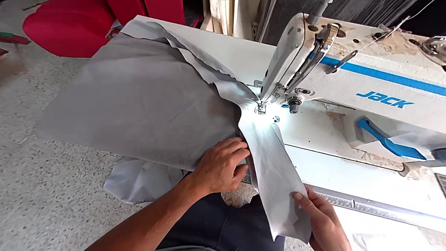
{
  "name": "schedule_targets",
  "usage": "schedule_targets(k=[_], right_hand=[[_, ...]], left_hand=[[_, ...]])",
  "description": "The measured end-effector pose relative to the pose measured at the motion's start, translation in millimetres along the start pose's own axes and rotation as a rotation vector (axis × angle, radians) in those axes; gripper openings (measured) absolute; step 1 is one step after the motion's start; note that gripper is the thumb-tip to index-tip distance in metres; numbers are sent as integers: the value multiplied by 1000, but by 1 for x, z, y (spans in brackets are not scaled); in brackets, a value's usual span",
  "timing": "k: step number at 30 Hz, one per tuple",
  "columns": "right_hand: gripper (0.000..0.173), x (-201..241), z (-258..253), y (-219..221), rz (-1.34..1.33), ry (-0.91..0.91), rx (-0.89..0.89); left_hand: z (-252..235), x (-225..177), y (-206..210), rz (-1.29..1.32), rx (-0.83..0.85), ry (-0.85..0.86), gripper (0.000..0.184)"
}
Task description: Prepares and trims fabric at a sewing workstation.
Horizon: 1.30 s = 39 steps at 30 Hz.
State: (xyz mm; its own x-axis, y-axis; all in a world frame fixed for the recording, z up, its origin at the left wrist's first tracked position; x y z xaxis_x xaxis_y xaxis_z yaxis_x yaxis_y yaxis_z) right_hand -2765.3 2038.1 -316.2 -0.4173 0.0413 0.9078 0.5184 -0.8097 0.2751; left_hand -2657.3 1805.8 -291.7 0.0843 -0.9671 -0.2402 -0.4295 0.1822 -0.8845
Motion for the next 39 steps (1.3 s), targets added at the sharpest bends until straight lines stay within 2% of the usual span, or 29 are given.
schedule_targets(k=[2, 8, 13, 21, 28, 32, 37, 39], right_hand=[[15, -4, 1, 2, 2, 2, -17], [11, -9, 3, 3, 56, -29, -27], [13, -10, 4, -1, 118, -81, -46], [16, -8, 6, -2, 82, -156, -73], [17, -22, 10, -5, 146, -156, -96], [16, -23, 13, -3, 150, -164, -96], [28, -38, 14, -30, 471, -119, -196], [38, -47, 18, -53, 473, -82, -281]], left_hand=[[1, 3, -2, 19, 15, 8, 28], [8, 5, -5, 16, -91, 15, 22], [9, 1, -4, -48, -72, 67, 36], [9, 2, 0, -68, -57, 113, 33], [13, -5, 3, -102, -69, 19, 39], [15, -6, 5, -115, -72, 24, 38], [16, -13, 6, -152, -67, -56, 51], [16, -18, 9, -167, -77, -114, 55]])
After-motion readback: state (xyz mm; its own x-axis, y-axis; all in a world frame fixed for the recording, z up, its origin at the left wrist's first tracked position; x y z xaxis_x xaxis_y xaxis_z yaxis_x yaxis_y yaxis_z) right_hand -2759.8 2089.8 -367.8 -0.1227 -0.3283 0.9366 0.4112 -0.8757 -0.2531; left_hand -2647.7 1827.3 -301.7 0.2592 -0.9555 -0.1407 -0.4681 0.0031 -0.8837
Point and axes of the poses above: each hand's wrist, its own z-axis away from the middle knuckle, its own y-axis out of the palm, x = y × z, the point moved 6 cm from there along -z, towards the middle knuckle, and after that the axes turned 13 degrees about -z, right-handed, at the moved point
